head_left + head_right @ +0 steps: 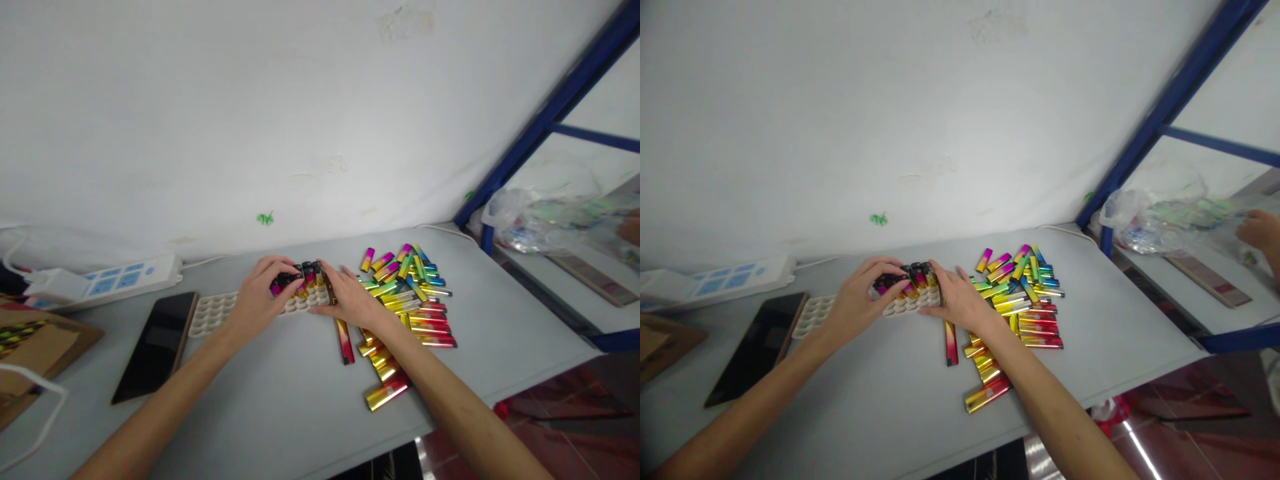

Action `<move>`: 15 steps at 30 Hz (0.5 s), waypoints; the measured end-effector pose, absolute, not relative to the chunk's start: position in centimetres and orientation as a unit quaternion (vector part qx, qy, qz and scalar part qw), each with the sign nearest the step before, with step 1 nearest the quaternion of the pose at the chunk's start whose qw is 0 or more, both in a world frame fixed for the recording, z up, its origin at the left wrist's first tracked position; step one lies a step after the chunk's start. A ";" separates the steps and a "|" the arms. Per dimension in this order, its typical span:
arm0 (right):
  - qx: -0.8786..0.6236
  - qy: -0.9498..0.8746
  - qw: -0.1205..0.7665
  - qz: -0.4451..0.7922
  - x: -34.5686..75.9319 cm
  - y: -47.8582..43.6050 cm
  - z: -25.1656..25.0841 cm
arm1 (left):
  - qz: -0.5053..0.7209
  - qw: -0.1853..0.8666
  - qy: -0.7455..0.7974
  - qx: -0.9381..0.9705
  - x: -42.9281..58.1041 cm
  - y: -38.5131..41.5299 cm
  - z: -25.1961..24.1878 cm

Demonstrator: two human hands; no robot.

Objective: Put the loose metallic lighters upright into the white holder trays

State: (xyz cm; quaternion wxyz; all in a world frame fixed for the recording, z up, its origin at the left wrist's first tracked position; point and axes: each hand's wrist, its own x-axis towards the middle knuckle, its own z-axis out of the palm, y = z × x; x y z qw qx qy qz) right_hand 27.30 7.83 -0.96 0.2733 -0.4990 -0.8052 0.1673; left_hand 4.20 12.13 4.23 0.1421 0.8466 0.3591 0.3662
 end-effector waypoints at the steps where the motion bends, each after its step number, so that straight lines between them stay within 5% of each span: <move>1: -0.498 -0.806 0.271 0.168 27.4 7.8 -0.9 | 0.364 0.142 0.356 0.849 4.2 12.1 4.2; 15: -0.480 -0.822 0.264 0.153 28.1 7.9 -0.8 | 0.290 0.106 0.325 0.894 1.9 13.3 5.5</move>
